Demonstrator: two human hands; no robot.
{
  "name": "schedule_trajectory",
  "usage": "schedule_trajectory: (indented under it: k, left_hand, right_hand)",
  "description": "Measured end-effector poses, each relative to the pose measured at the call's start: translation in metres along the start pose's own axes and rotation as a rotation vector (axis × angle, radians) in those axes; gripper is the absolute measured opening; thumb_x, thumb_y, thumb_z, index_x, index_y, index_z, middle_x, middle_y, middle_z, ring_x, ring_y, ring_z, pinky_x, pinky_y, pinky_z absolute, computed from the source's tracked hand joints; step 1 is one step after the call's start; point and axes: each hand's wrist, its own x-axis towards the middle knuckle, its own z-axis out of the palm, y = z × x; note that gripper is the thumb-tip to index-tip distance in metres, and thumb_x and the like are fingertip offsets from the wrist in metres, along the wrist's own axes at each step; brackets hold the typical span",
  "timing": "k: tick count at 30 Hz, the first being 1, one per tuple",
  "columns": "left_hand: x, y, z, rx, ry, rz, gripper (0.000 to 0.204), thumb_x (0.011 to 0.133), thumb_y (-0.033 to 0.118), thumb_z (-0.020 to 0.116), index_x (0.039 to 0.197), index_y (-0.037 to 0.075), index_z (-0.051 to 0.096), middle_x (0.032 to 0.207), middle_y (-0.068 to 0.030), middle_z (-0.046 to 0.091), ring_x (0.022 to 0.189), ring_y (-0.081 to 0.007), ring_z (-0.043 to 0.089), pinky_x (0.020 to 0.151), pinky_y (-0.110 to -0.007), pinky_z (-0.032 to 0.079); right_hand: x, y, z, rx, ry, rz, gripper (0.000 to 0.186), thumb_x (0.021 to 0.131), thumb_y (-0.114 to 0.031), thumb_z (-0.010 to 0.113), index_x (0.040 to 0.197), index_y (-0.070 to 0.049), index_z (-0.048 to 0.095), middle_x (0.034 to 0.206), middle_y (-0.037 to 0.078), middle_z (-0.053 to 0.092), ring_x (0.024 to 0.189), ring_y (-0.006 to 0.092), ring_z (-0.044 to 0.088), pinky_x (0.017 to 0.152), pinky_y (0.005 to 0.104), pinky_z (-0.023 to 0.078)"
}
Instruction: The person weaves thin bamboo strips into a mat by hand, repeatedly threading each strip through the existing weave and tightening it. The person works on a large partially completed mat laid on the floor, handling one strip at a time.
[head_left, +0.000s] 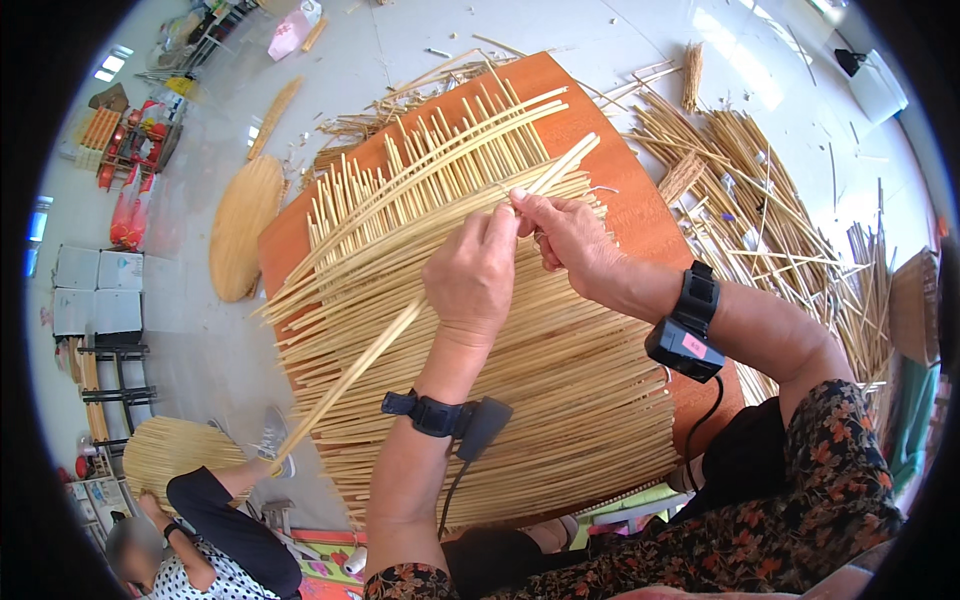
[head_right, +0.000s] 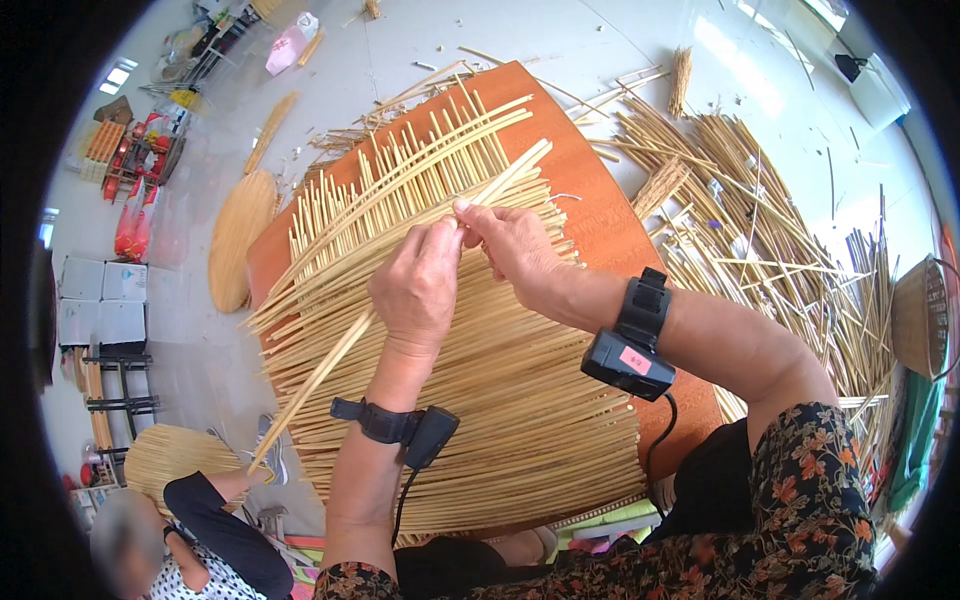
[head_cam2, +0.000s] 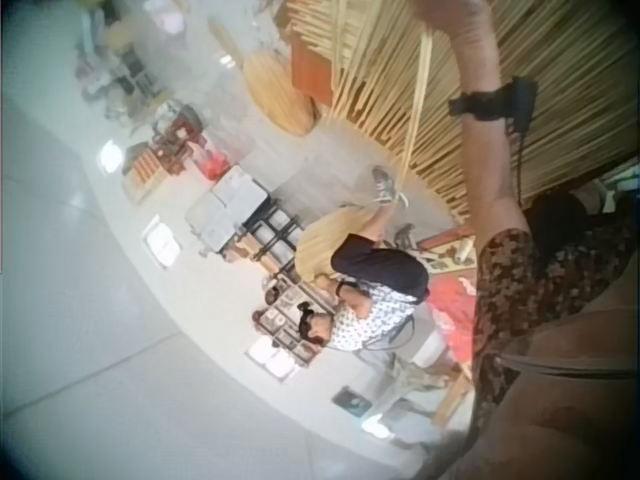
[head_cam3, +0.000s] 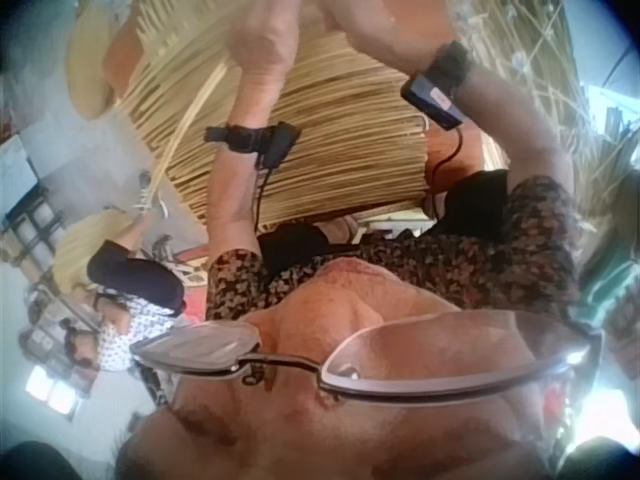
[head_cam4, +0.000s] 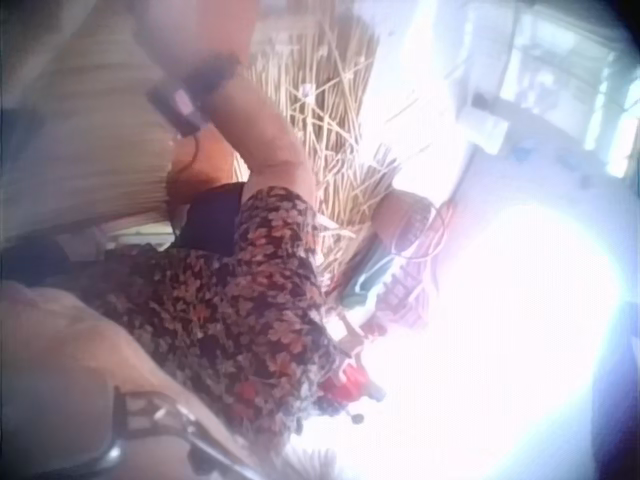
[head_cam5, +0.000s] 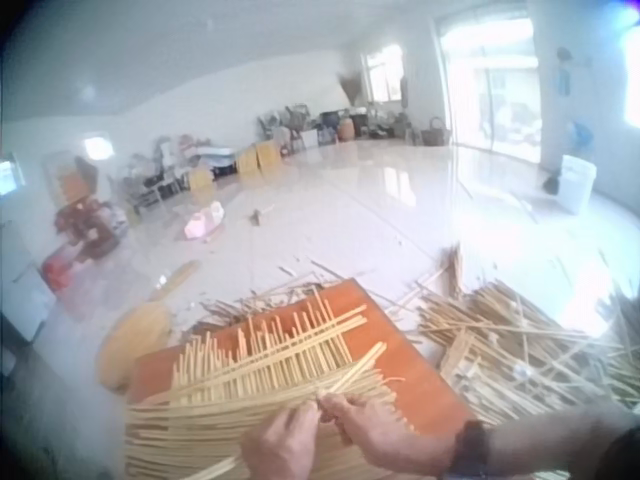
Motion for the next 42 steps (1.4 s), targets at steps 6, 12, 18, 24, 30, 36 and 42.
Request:
schedule_trajectory:
  k: [6, 12, 18, 24, 30, 36, 42]
  left_hand:
    - [0.0, -0.005, -0.005, 0.045, 0.029, -0.013, 0.012, 0.093, 0.02, 0.072, 0.104, 0.015, 0.071, 0.079, -0.0002, 0.066, 0.066, -0.0211, 0.068, 0.053, -0.036, 0.053]
    - [0.003, 0.0, -0.005, 0.027, 0.029, 0.019, 0.013, 0.092, 0.018, 0.068, 0.105, 0.015, 0.069, 0.076, 0.0, 0.062, 0.065, -0.0202, 0.066, 0.052, -0.036, 0.053]
    - [-0.008, 0.012, -0.002, 0.038, -0.003, 0.083, 0.017, 0.087, 0.014, 0.068, 0.105, 0.014, 0.068, 0.08, -0.0005, 0.06, 0.067, -0.0187, 0.066, 0.053, -0.035, 0.053]
    - [-0.009, 0.007, -0.007, 0.056, 0.01, 0.089, 0.018, 0.087, 0.013, 0.068, 0.106, 0.014, 0.069, 0.08, -0.0003, 0.059, 0.067, -0.0179, 0.066, 0.052, -0.034, 0.053]
    - [-0.013, 0.008, -0.007, 0.089, -0.007, 0.095, 0.018, 0.088, 0.013, 0.067, 0.105, 0.014, 0.069, 0.079, -0.0002, 0.059, 0.068, -0.0172, 0.066, 0.053, -0.033, 0.054]
    - [-0.014, 0.009, -0.005, 0.083, 0.007, 0.099, 0.017, 0.088, 0.014, 0.066, 0.104, 0.013, 0.069, 0.08, -0.0004, 0.059, 0.069, -0.0177, 0.066, 0.053, -0.033, 0.054]
    - [-0.022, 0.012, 0.0, 0.071, -0.045, 0.089, 0.02, 0.089, 0.014, 0.065, 0.108, 0.013, 0.069, 0.082, -0.0009, 0.06, 0.07, -0.0189, 0.066, 0.054, -0.034, 0.054]
  right_hand:
    - [0.001, 0.005, -0.009, -0.182, -0.056, -0.176, 0.038, 0.103, -0.039, 0.067, 0.087, -0.004, 0.069, 0.063, -0.002, 0.052, 0.055, 0.0074, 0.049, 0.048, 0.026, 0.039]
    - [-0.007, 0.006, -0.003, 0.038, -0.047, -0.144, 0.038, 0.102, -0.04, 0.067, 0.084, -0.006, 0.069, 0.062, -0.002, 0.049, 0.053, 0.0077, 0.048, 0.049, 0.0247, 0.038]
    - [0.002, 0.001, -0.005, -0.024, -0.01, 0.019, 0.056, 0.097, -0.059, 0.066, 0.081, -0.005, 0.067, 0.059, 0.0, 0.048, 0.051, 0.0096, 0.046, 0.047, 0.0278, 0.035]
    - [-0.008, -0.01, -0.007, -0.301, -0.033, 0.012, 0.065, 0.097, -0.065, 0.061, 0.079, -0.003, 0.066, 0.051, 0.002, 0.04, 0.044, 0.0114, 0.039, 0.044, 0.0296, 0.032]
    - [-0.007, 0.0, -0.013, -0.2, -0.038, 0.105, 0.069, 0.095, -0.065, 0.061, 0.083, 0.003, 0.067, 0.049, 0.003, 0.041, 0.043, 0.0139, 0.041, 0.043, 0.0324, 0.033]
    - [0.0, 0.014, -0.007, -0.111, 0.014, 0.095, 0.055, 0.1, -0.055, 0.059, 0.086, -0.003, 0.067, 0.06, 0.0, 0.044, 0.049, 0.0127, 0.036, 0.046, 0.0315, 0.031]
    - [-0.001, 0.008, -0.005, -0.116, -0.014, 0.151, 0.048, 0.104, -0.049, 0.054, 0.083, -0.008, 0.063, 0.063, -0.001, 0.045, 0.054, 0.0113, 0.038, 0.05, 0.0298, 0.035]
